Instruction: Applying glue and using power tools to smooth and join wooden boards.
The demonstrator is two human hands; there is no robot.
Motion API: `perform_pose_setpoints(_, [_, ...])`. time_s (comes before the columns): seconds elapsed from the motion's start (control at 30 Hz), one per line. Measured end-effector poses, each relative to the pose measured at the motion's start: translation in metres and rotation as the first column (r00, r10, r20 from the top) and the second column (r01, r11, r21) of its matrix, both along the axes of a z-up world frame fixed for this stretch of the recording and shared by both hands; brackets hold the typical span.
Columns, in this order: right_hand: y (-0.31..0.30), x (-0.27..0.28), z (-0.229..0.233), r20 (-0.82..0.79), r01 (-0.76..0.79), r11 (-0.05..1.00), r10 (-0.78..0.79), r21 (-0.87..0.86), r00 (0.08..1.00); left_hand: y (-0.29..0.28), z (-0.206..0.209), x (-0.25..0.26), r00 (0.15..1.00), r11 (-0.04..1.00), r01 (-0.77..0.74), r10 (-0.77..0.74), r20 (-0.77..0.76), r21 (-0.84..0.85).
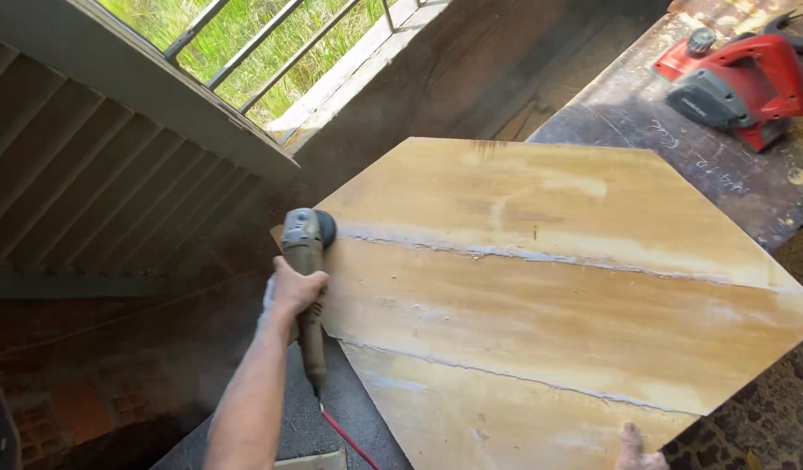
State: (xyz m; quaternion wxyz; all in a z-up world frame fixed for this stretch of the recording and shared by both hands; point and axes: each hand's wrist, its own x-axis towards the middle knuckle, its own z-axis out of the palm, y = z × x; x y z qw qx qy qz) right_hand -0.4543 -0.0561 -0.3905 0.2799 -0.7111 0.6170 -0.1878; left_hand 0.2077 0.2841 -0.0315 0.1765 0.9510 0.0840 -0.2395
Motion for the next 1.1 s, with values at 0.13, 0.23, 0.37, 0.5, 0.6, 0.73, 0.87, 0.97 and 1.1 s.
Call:
perform_pose_setpoints(0.13, [-0.011,-0.022,-0.015,-0.225,-0.028,0.999,0.022,-0.027,0.974,0.05,-0.017,0.033,0.982,0.987,-0.154,0.159,0.105,-0.052])
perform_pose_setpoints(0.23, [-0.014,-0.031,-0.018,-0.284,-0.026,0.999,0.019,-0.02,0.959,0.045,0.002,0.024,0.976,0.975,-0.212,0.215,0.044,-0.063])
perform_pose_setpoints(0.37, [-0.02,-0.04,-0.071,-0.236,0.121,0.988,-0.142,-0.101,0.961,0.043,0.002,0.01,0.993,0.994,-0.108,0.108,0.037,-0.008])
perform_pose_setpoints(0.5, [-0.007,-0.019,-0.008,0.124,-0.049,0.997,0.056,-0.056,0.991,0.029,0.034,-0.001,0.988,0.989,-0.146,0.147,-0.043,0.021])
perform_pose_setpoints(0.6, [-0.004,0.01,0.03,0.028,-0.045,0.998,0.044,0.035,0.999,0.018,0.034,-0.007,0.98,0.98,-0.196,0.195,-0.032,-0.021])
perform_pose_setpoints(0.73, [0.011,0.04,0.09,-0.024,0.027,0.95,-0.021,0.31,0.999,0.001,0.014,-0.046,1.0,0.999,-0.024,0.024,0.017,-0.031])
perform_pose_setpoints(0.87, [0.013,0.065,0.131,-0.013,0.018,0.934,-0.014,0.356,1.0,-0.041,-0.013,-0.092,0.982,0.989,0.123,-0.11,0.153,-0.08])
perform_pose_setpoints(0.97, [0.013,0.076,0.14,0.066,-0.022,0.903,-0.008,0.429,0.998,-0.089,0.005,-0.135,0.989,0.989,0.147,-0.147,-0.005,-0.019])
perform_pose_setpoints(1.1, [0.018,0.07,0.12,0.066,-0.07,0.908,0.047,0.413,0.997,-0.154,0.007,-0.19,0.97,0.97,0.238,-0.24,-0.034,-0.058])
